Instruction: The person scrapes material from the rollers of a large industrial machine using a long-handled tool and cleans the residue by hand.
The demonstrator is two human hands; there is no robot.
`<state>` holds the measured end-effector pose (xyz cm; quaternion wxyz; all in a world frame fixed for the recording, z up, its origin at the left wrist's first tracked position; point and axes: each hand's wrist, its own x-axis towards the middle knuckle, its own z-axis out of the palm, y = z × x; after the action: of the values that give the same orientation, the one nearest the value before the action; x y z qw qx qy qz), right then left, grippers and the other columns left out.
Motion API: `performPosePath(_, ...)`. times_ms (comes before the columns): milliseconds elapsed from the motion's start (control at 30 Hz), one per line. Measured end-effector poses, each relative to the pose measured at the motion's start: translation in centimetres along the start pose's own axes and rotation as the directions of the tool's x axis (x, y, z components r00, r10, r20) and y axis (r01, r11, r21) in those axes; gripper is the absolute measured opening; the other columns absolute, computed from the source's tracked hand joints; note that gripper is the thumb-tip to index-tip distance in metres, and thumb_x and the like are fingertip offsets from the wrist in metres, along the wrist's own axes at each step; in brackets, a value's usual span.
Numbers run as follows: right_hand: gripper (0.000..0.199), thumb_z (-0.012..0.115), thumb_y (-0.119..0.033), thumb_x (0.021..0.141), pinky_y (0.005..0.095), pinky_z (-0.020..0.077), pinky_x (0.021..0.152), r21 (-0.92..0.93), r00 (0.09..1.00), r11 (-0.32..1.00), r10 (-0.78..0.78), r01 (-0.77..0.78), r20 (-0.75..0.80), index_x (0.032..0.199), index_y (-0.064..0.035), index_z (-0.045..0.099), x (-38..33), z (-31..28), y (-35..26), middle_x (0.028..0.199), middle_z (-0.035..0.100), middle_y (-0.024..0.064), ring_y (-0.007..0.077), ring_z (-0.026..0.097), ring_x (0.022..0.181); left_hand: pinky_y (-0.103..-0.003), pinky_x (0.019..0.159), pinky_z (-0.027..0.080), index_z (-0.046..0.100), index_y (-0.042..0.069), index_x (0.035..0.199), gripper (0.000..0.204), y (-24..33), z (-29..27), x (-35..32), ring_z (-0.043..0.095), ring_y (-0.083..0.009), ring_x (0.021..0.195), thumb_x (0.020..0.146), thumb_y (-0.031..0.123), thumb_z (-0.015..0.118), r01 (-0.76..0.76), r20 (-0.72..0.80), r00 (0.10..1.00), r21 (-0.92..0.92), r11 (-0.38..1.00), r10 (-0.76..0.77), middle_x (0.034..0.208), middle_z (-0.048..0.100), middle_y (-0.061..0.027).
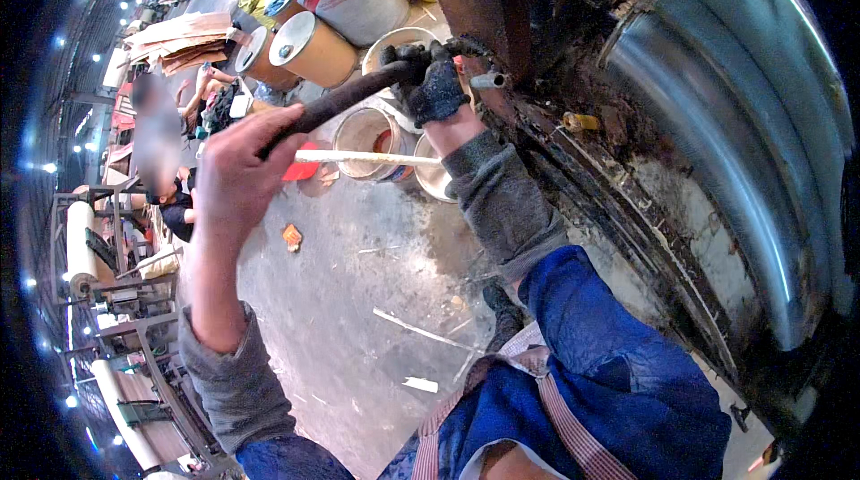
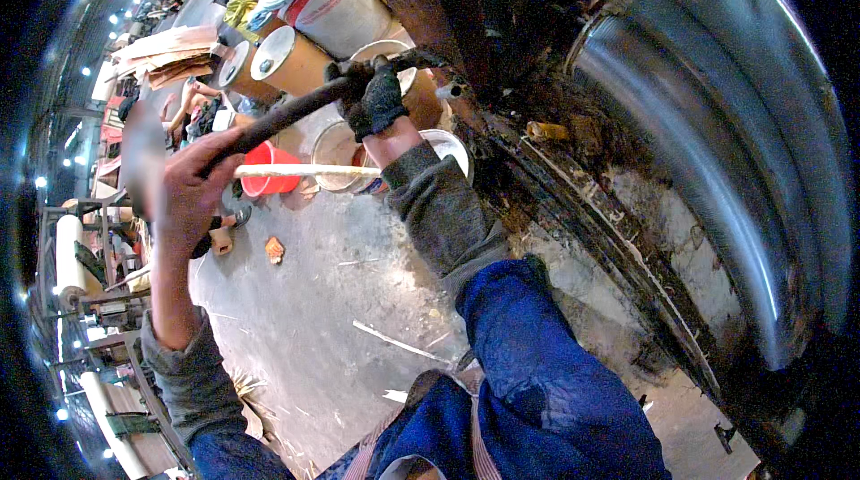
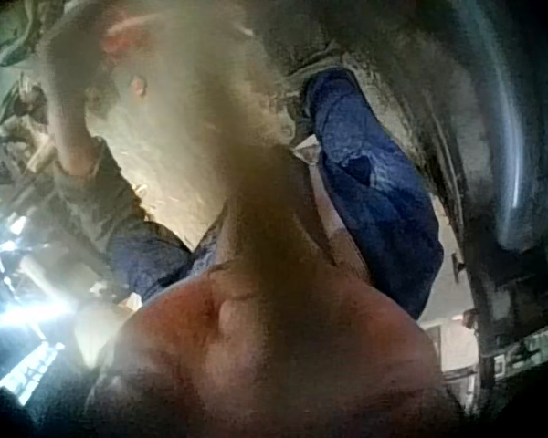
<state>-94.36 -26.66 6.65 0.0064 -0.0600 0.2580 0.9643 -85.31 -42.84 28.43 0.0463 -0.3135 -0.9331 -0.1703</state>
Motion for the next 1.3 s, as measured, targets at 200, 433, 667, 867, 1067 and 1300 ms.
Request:
performPosePath(200, 0.030, 0.042, -0.025, 0.090, 0.0461, 0.0507, 0.081, -0.117, 0.989, 0.984, -0.126, 0.134, 0.071, 0.076, -0.0003, 0.052, 0.8, 0.0, -0.7, 0.066, 0.056, 0.0129, 0.0292, 0.059, 0.069, -0.027, 0.064, 0.050, 0.066, 0.000, 0.096, 0.022, 2.3, -0.5, 2.3, 0.064, -0.0190, 0.069, 0.074, 0.005, 0.065, -0.042, 0.029, 0.999, 0.114, 0.993, 0.039, 0.081, 0.067, -0.0125)
performPosePath(433, 0.014, 0.052, -0.013, 0.080, 0.0382, 0.0477, 0.071, 0.047, 0.999, 0.999, 0.024, -0.023, -0.025, 0.069, -0.0068, 0.045, 1.5, -3.0, -3.3, 0.061, 0.045, 0.0061, 0.0220, 0.049, 0.063, -0.033, 0.061, 0.049, 0.066, 0.004, 0.091, 0.019, 1.7, 2.5, 1.2, 0.064, -0.0262, 0.069, 0.076, 0.015, 0.064, -0.158, -0.022, 0.986, 0.157, 0.975, 0.163, 0.081, 0.065, -0.0134)
performPosePath(667, 0.035, 0.053, -0.042, 0.083, 0.0343, 0.0462, 0.058, -0.013, 0.898, 0.959, 0.269, -0.283, 0.349, 0.067, -0.0109, 0.048, 5.1, -8.7, -8.3, 0.063, 0.050, 0.0038, 0.0197, 0.048, 0.058, -0.034, 0.065, 0.051, 0.061, 0.002, 0.092, 0.016, 2.0, 8.2, 1.7, 0.063, -0.0294, 0.078, 0.078, 0.008, 0.062, -0.262, 0.120, 0.963, 0.205, 0.943, 0.242, 0.090, 0.064, -0.0138)
performPosePath(867, 0.023, 0.061, -0.025, 0.081, 0.0297, 0.0428, 0.072, 0.021, 0.927, 0.953, 0.289, -0.302, 0.239, 0.073, -0.0102, 0.046, -0.4, -5.3, -2.5, 0.067, 0.044, 0.0017, 0.0167, 0.047, 0.068, -0.034, 0.063, 0.051, 0.059, 0.001, 0.104, 0.030, 3.8, 7.2, -6.9, 0.063, -0.0278, 0.076, 0.074, 0.003, 0.065, -0.178, -0.192, 0.954, 0.251, 0.952, 0.229, 0.098, 0.061, -0.0169)
performPosePath(1067, 0.017, 0.057, -0.025, 0.086, 0.0321, 0.0456, 0.067, -0.512, 0.973, 0.859, 0.137, -0.024, 0.184, 0.081, -0.0099, 0.049, -6.7, -3.3, -2.6, 0.068, 0.048, 0.0033, 0.0179, 0.050, 0.065, -0.038, 0.070, 0.050, 0.057, 0.001, 0.106, 0.030, 3.6, 9.7, -13.4, 0.062, -0.0320, 0.080, 0.077, 0.005, 0.064, 0.170, -0.101, 0.980, -0.038, 0.985, -0.173, 0.093, 0.062, -0.0173)
performPosePath(1300, 0.032, 0.057, -0.018, 0.087, 0.0381, 0.0501, 0.084, -0.681, 0.997, 0.730, -0.077, 0.048, -0.013, 0.115, -0.0049, 0.049, -20.5, -4.0, -5.8, 0.102, 0.059, 0.0140, 0.0237, 0.059, 0.095, -0.020, 0.040, 0.033, 0.056, 0.002, 0.097, 0.018, 7.4, 17.0, -23.1, 0.042, -0.0051, 0.046, 0.089, 0.018, 0.053, 0.779, 0.606, 0.593, -0.597, 0.190, -0.530, 0.060, 0.049, 0.0028)
